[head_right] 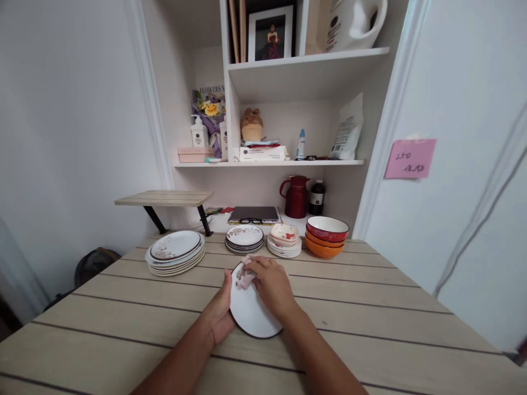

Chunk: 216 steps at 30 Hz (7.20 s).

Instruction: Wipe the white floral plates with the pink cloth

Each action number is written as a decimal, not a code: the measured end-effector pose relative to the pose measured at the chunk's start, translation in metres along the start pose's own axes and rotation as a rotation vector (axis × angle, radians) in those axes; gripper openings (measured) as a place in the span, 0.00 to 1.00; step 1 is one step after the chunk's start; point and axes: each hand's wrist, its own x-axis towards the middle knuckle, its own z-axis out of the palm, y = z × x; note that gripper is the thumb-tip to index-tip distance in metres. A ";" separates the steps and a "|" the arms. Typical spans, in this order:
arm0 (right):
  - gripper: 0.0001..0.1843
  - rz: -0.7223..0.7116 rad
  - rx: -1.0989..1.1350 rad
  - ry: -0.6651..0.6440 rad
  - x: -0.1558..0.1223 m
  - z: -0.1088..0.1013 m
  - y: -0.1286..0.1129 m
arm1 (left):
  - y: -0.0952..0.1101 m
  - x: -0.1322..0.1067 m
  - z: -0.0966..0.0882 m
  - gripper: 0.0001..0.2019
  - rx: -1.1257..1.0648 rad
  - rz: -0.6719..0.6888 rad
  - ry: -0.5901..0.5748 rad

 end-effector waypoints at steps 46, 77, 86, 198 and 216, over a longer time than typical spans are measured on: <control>0.33 -0.030 -0.043 -0.087 -0.006 0.000 -0.022 | 0.000 0.005 -0.003 0.38 0.003 -0.008 0.026; 0.20 0.145 -0.107 -0.077 -0.004 -0.006 -0.007 | 0.000 0.003 0.001 0.37 -0.048 -0.028 -0.055; 0.16 0.217 -0.193 -0.447 -0.040 -0.031 0.002 | 0.002 -0.002 -0.003 0.41 -0.030 -0.090 -0.043; 0.30 0.597 1.750 -0.350 -0.031 -0.001 -0.031 | 0.033 -0.001 -0.021 0.23 0.003 0.092 0.172; 0.30 0.658 1.856 -0.089 -0.026 0.018 -0.011 | 0.047 -0.005 -0.021 0.25 0.664 0.443 0.676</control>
